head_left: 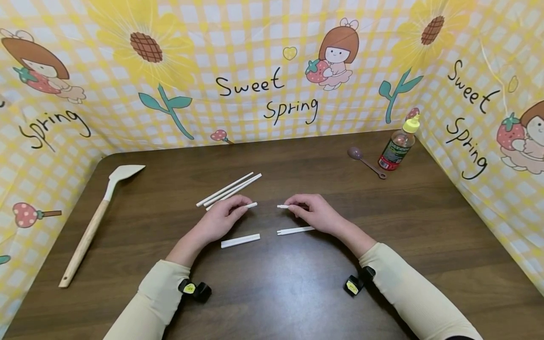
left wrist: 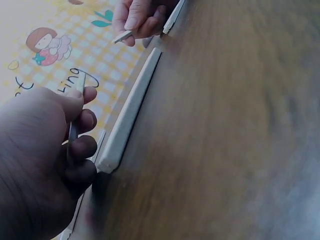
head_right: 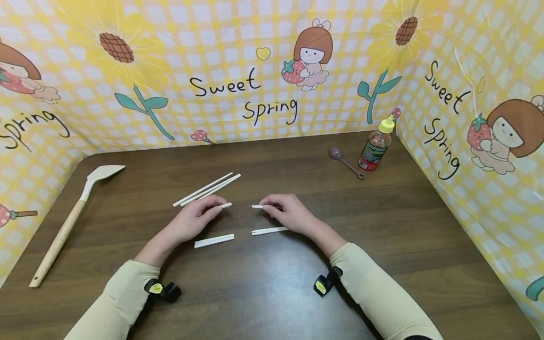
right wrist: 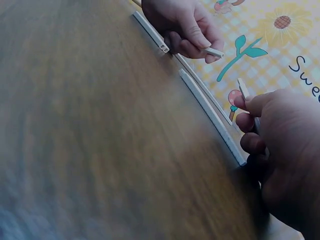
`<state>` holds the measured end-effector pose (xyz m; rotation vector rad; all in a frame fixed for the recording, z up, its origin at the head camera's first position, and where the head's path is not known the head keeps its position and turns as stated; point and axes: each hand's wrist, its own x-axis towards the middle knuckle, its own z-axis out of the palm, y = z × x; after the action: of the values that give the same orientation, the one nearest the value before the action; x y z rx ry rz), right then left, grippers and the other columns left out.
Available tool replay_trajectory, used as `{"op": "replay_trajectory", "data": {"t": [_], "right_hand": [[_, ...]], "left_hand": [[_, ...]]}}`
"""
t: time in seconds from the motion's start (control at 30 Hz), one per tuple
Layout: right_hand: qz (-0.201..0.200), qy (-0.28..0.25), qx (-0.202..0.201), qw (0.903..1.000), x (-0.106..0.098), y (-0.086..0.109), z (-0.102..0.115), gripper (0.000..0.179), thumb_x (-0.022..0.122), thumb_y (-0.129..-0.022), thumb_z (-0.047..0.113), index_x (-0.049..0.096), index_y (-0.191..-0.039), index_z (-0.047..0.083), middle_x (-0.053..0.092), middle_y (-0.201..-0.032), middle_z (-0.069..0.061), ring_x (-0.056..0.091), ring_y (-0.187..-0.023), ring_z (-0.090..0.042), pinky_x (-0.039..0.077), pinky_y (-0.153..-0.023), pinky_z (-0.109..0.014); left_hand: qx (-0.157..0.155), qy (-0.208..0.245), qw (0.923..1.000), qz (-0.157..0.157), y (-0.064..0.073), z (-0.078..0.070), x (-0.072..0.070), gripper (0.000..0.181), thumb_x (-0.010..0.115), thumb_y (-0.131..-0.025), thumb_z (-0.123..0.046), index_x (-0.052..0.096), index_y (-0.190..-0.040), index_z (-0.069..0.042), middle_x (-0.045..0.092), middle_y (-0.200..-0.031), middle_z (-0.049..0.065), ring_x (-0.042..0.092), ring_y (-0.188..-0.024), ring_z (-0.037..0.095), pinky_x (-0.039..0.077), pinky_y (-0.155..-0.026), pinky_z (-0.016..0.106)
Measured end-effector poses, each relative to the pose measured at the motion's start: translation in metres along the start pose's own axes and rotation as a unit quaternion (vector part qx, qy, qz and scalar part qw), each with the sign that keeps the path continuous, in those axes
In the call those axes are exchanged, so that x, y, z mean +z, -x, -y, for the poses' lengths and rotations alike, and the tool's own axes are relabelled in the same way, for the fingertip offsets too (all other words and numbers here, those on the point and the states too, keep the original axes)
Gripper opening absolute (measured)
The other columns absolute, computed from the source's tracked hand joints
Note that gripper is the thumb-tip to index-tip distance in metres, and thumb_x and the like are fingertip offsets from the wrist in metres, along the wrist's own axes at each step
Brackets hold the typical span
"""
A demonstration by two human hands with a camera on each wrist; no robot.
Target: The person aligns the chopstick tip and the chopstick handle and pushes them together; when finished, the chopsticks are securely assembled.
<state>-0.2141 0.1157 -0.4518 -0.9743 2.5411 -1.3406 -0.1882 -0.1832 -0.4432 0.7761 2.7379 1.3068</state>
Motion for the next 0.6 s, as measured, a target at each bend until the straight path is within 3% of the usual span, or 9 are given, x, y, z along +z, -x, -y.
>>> {"op": "replay_trajectory", "data": {"t": [0.6], "right_hand": [[-0.010, 0.035, -0.010, 0.9993, 0.0028, 0.0002, -0.0009, 0.008, 0.069, -0.098, 0.015, 0.076, -0.102, 0.013, 0.072, -0.093, 0.006, 0.062, -0.083, -0.008, 0.052, -0.081, -0.032]], "left_hand": [[-0.025, -0.043, 0.9985, 0.021, -0.0018, -0.0008, 0.0038, 0.010, 0.066, -0.100, -0.017, 0.074, -0.105, -0.015, 0.071, -0.097, -0.005, 0.063, -0.089, 0.014, 0.049, -0.084, 0.042]]}}
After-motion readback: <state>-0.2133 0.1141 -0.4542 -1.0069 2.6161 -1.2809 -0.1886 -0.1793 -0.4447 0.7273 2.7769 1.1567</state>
